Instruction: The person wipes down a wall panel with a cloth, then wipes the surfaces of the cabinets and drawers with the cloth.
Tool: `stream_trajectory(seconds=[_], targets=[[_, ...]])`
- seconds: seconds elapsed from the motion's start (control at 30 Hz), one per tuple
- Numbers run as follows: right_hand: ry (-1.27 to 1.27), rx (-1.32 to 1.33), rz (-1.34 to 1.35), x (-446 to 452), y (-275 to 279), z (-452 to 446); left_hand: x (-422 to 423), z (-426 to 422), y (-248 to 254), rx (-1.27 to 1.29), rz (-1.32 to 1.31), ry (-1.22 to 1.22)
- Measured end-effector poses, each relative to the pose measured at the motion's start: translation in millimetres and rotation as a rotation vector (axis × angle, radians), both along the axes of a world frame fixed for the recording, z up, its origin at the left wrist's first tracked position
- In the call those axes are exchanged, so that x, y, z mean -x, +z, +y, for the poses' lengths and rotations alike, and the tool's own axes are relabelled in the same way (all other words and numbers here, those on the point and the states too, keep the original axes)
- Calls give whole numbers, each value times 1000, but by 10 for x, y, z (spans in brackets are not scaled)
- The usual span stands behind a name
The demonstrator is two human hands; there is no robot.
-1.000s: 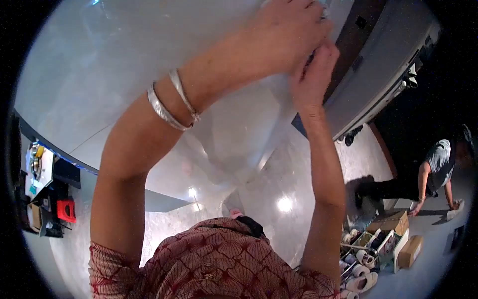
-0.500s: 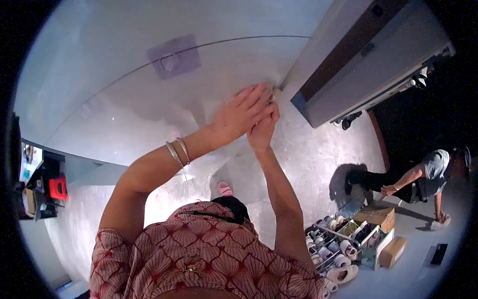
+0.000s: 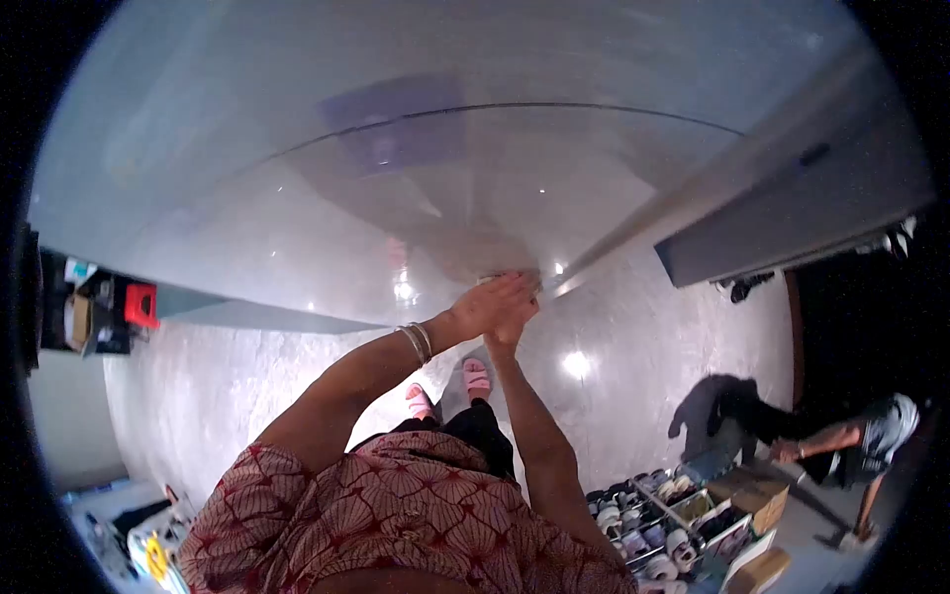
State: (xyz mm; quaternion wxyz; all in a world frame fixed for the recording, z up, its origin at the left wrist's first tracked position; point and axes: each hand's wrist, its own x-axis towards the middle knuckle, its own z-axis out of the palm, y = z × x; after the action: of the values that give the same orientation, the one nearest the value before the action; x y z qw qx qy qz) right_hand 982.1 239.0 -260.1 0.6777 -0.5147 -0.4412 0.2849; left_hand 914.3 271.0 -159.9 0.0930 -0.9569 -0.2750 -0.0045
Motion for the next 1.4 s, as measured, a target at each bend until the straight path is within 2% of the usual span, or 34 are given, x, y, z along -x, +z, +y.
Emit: stream_trajectory(seconds=[0.07,0.1,0.13,0.2,0.27,0.3,0.37,0.43,0.47,0.53,0.57,0.6,0.63,0.7,0.73,0.77,0.83,0.87,0.93,0.97,1.03,1.07,1.1,1.17,1.2,1.23,1.3,1.33,1.4], targets=[[211,73,-17,44,103,-54,231,-118,-104,31,-386,34],[295,105,-24,64,-6,-58,332,-173,-132,41,-387,79],[443,131,298,80,-622,7,424,-190,-158,93,-352,67],[600,185,618,191,-765,-18,623,-255,-206,148,-329,83],[567,130,-625,377,-120,-74,922,-368,-291,146,-284,133],[594,131,-638,504,-97,-139,1044,-494,-244,149,-298,160],[644,85,-346,851,-70,-202,1357,-691,-71,112,-341,264],[709,176,-300,1140,-141,-232,1656,-895,-125,108,-346,373],[745,266,-246,1278,-190,-264,1801,-1009,-138,106,-468,474],[687,265,-356,1607,-5,-384,2062,-1191,-165,94,-714,665],[606,264,-453,1731,99,-438,2141,-1258,-198,97,-728,680],[698,358,-374,1813,7,-426,2202,-1304,-228,69,-897,898],[702,364,-389,1898,181,-432,2262,-1336,-240,43,-1063,1115],[977,577,79,1989,467,-462,2377,-1396,-280,-63,-1007,1366],[906,630,192,2035,433,-509,2441,-1429,-444,166,-1067,1395],[909,635,177,2019,391,-515,2415,-1455,-523,170,-1080,1402],[814,349,-151,2050,135,-464,2369,-1471,-364,1010,-1524,1415],[911,382,-115,1970,34,-417,2296,-1440,-584,914,-1394,1316],[1131,410,-1,1824,-90,-373,2094,-1376,-283,991,-1767,1440],[1042,589,37,1842,136,-443,2017,-1275,-506,1030,-1961,1408],[1083,598,79,1856,203,-393,1957,-1164,-525,873,-2152,1168],[1008,667,103,1878,155,-377,1947,-1115,-503,822,-2224,1130],[930,742,126,1854,67,-380,1851,-1046,-714,736,-2048,1249],[1117,514,42,1741,-77,-325,1818,-944,-1109,539,-1641,1508],[1113,537,-105,1674,-175,-278,1880,-913,-1281,434,-1406,1647],[1097,551,-258,1717,-228,-257,1937,-957,-1166,414,-1589,1684],[1015,524,-308,1836,334,-332,1922,-904,-822,380,-1988,1654],[1038,502,-314,1898,388,-307,1854,-856,-626,393,-2200,1591],[1135,294,-151,1810,425,-319,1912,-1010,-220,422,-2165,1623]])
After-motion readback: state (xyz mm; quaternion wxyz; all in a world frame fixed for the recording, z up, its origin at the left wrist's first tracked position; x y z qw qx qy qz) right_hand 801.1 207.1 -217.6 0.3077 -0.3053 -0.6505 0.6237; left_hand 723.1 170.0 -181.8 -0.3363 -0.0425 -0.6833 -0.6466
